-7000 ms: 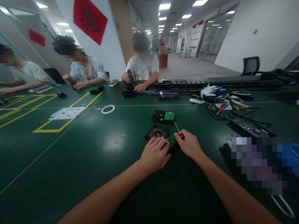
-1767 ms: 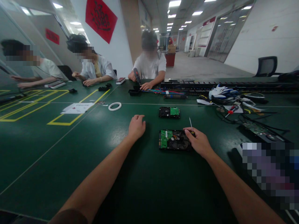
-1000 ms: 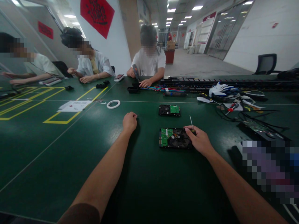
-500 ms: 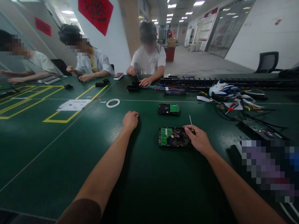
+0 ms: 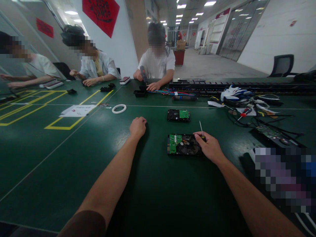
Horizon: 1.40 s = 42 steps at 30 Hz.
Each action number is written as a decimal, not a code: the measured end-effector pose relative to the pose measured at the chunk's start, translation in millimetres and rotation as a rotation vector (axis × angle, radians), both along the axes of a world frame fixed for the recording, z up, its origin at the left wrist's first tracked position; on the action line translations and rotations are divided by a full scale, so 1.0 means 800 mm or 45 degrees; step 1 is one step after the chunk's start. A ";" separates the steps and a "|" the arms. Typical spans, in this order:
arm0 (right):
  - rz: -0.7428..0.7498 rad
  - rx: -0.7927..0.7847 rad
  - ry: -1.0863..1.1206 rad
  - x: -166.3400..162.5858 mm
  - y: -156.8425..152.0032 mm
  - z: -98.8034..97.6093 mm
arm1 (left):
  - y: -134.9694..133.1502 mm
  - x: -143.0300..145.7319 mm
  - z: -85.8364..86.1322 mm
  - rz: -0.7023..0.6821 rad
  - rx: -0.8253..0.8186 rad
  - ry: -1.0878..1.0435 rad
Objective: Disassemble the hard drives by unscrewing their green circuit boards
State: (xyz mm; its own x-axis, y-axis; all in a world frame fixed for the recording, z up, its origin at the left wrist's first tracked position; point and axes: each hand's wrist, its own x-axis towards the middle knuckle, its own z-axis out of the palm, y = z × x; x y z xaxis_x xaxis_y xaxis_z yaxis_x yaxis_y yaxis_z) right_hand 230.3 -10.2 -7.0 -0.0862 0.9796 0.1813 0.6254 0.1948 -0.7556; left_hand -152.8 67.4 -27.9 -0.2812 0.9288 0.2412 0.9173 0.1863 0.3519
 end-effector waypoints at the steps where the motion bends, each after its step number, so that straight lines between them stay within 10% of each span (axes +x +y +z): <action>1: 0.002 0.004 0.003 0.000 0.000 0.000 | -0.001 0.000 0.000 -0.004 0.003 -0.001; 13: -0.029 0.043 -0.018 -0.001 -0.001 0.000 | -0.017 0.007 0.006 -0.075 0.280 -0.138; 20: -0.070 0.009 -0.067 0.000 -0.003 0.000 | -0.042 0.057 0.035 -0.441 0.399 -0.268; 30: 0.155 0.445 -0.067 -0.032 -0.044 0.049 | -0.103 0.163 0.090 -1.029 0.085 -0.889; 42: 0.192 0.467 0.037 -0.050 -0.063 0.053 | -0.119 0.189 0.088 -1.113 -0.082 -1.228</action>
State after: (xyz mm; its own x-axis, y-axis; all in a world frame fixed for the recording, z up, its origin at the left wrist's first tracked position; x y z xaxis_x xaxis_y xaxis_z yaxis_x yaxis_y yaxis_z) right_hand 190.2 -60.7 35.8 -0.2138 0.8261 0.5214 0.5482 0.5432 -0.6359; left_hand -1.5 -28.2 42.9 0.3846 0.8936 0.2312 0.1272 -0.2994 0.9456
